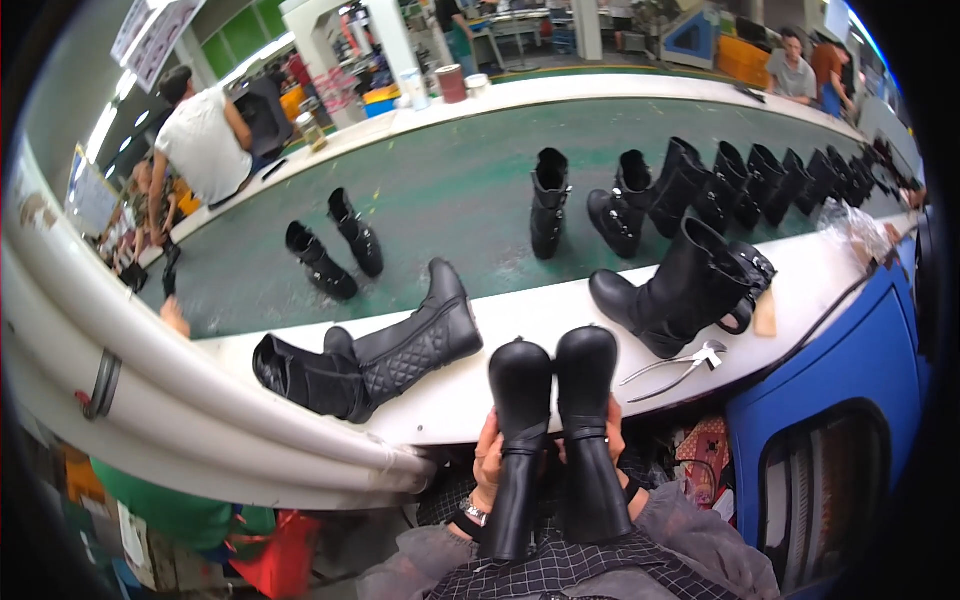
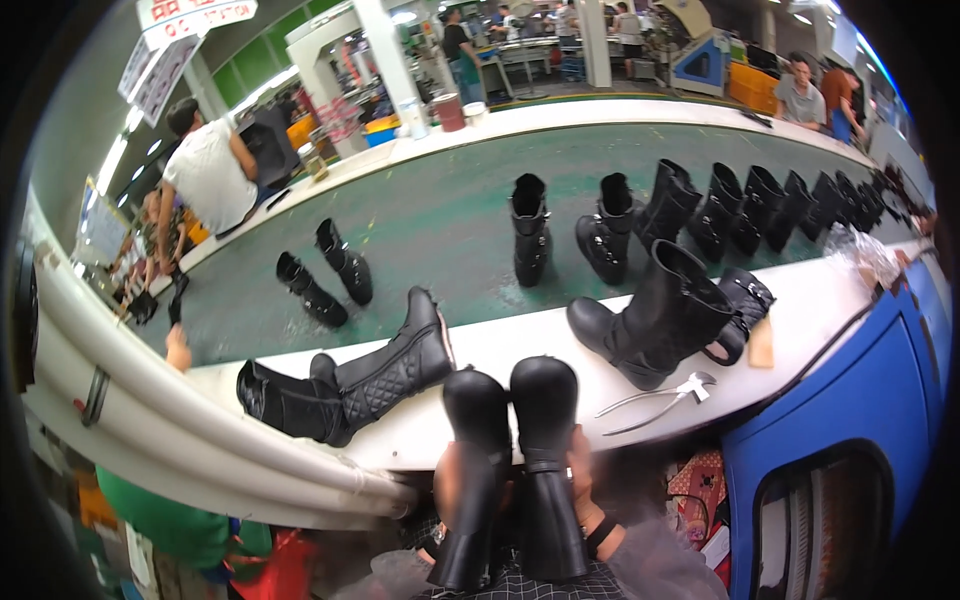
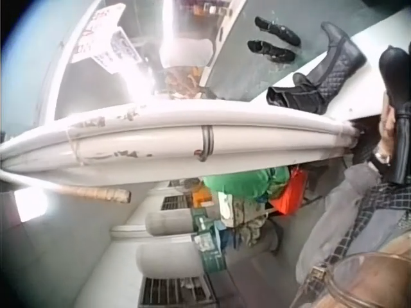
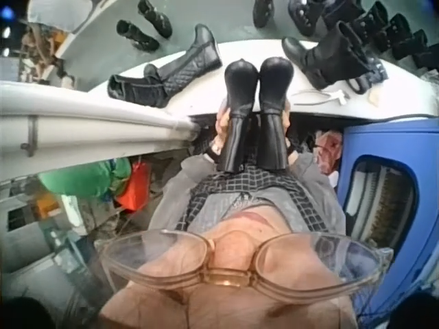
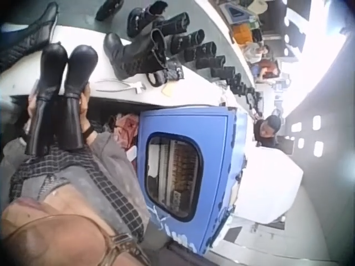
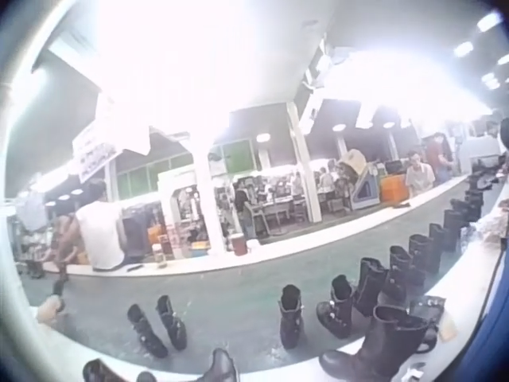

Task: The recorder is inspecting pairs of black boots for defects, checking alignment, and using a small hammer and tool to adjust the heels or soles on an assembly line.

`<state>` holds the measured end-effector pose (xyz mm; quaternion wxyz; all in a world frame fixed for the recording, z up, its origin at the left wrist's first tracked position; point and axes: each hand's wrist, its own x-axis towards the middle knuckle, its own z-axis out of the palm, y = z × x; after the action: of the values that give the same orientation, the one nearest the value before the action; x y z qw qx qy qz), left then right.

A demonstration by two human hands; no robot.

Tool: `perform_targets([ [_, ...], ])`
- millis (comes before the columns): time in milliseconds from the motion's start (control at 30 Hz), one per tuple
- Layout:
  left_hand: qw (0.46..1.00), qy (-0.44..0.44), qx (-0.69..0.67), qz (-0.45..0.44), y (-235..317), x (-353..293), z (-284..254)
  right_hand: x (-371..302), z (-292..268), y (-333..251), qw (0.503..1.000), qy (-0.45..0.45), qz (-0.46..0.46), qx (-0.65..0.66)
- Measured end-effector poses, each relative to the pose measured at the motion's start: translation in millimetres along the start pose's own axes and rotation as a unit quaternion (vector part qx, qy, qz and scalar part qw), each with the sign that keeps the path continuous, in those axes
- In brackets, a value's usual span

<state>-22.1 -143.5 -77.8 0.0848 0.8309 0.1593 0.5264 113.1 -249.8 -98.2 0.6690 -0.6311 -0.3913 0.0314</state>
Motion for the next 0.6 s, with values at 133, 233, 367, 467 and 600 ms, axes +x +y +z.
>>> perform_targets([
  [133,0.989,0.003,-0.146,0.001,-7,-11,6,5,-12,-11,0.998,-0.028,0.031,0.037],
  [233,0.989,-0.018,-0.148,0.018,-4,-3,3,17,-27,-27,0.998,-0.062,-0.016,-0.007],
  [367,0.994,-0.048,-0.093,0.016,5,35,-14,45,-40,-61,0.988,-0.1,-0.081,-0.084],
  [467,0.984,-0.168,-0.015,0.056,12,70,-39,65,-48,-91,0.966,-0.154,-0.142,-0.151],
  [600,0.981,-0.168,-0.09,-0.045,9,120,-43,91,-38,-121,0.979,-0.138,0.008,-0.151],
])
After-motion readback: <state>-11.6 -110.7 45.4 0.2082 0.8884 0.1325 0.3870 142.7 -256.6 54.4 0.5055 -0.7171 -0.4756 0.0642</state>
